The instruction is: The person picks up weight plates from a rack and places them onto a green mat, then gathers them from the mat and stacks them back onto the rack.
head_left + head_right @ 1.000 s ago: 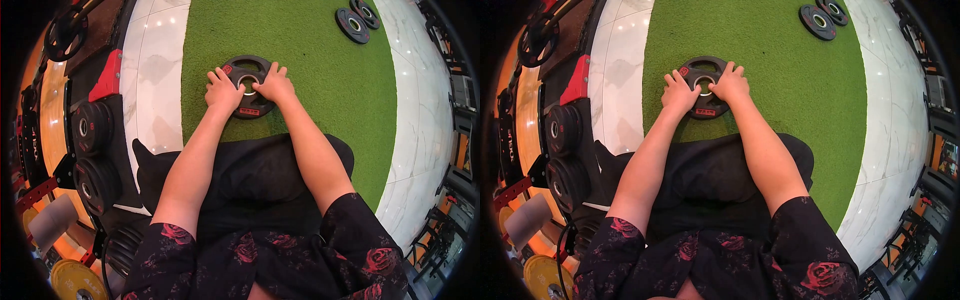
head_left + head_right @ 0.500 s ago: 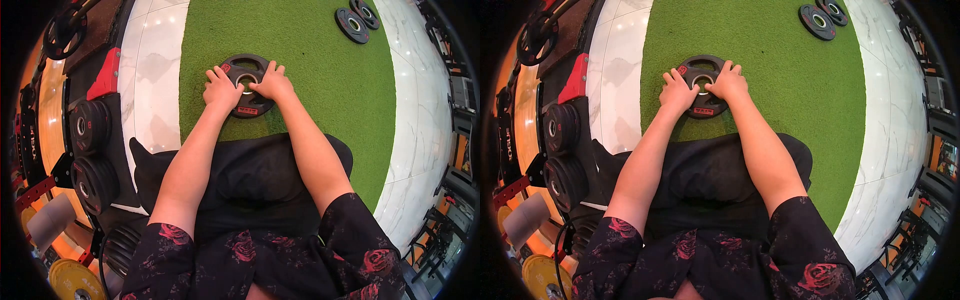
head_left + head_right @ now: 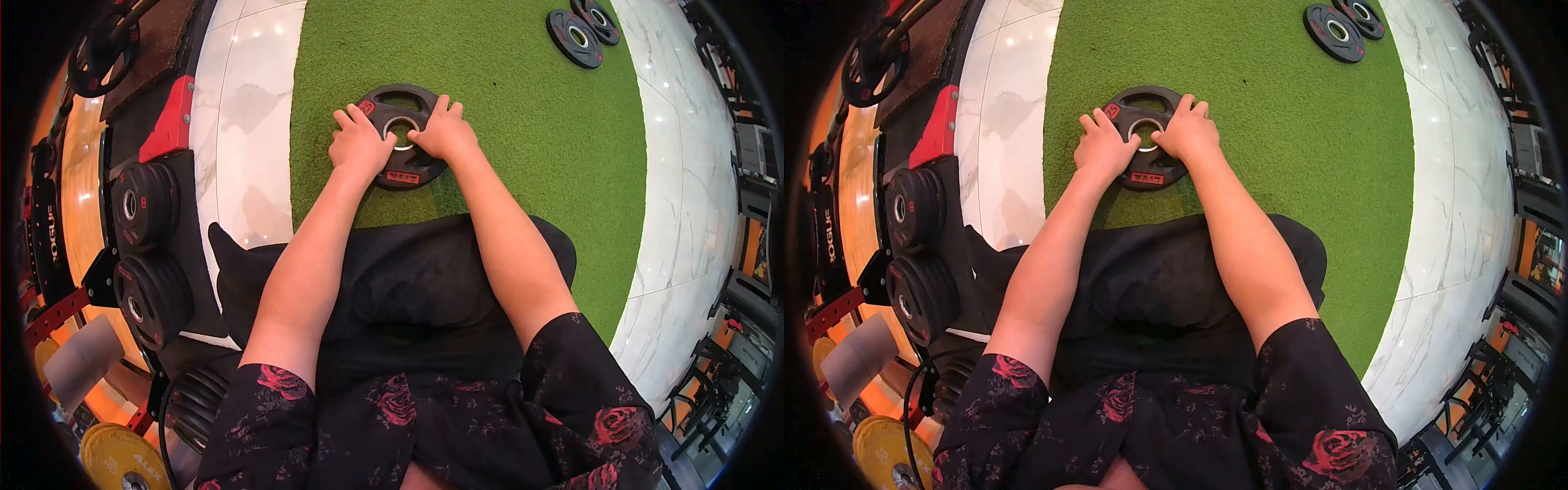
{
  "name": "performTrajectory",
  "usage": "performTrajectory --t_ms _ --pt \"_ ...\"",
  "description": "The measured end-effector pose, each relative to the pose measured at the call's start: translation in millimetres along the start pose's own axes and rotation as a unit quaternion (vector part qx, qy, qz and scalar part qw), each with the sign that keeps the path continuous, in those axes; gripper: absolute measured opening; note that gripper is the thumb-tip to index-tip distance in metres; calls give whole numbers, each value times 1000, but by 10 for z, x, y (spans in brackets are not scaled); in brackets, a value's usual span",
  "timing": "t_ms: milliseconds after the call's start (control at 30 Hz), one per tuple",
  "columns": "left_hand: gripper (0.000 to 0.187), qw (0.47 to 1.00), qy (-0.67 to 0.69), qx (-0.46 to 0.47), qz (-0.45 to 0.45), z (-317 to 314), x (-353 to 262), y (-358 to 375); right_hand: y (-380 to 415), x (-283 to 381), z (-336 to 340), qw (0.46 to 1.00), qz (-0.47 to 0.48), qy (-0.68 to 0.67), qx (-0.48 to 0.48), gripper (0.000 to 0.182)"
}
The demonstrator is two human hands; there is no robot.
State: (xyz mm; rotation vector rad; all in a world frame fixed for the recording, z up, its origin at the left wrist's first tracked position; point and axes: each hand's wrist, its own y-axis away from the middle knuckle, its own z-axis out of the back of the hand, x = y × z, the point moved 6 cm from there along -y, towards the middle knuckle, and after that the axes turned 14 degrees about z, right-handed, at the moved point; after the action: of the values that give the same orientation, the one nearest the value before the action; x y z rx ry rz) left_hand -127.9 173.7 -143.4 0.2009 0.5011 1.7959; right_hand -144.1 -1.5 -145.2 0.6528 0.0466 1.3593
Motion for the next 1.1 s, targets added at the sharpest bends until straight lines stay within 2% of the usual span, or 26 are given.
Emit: performTrajectory --t_ms 267,667,833,1100 --pt "88 1000 8 1 0 40 -9 -5 15 41 30 1000 12 12 -17 109" --pt "93 1000 19 -2 0 48 26 -27 14 36 24 1000 7 8 -24 104" --pt "100 1000 -10 2 -3 38 34 -42 -11 24 20 1000 11 16 -20 105" --pt "100 1000 -21 1 -4 27 20 -56 -6 32 26 1000 6 19 -8 109"
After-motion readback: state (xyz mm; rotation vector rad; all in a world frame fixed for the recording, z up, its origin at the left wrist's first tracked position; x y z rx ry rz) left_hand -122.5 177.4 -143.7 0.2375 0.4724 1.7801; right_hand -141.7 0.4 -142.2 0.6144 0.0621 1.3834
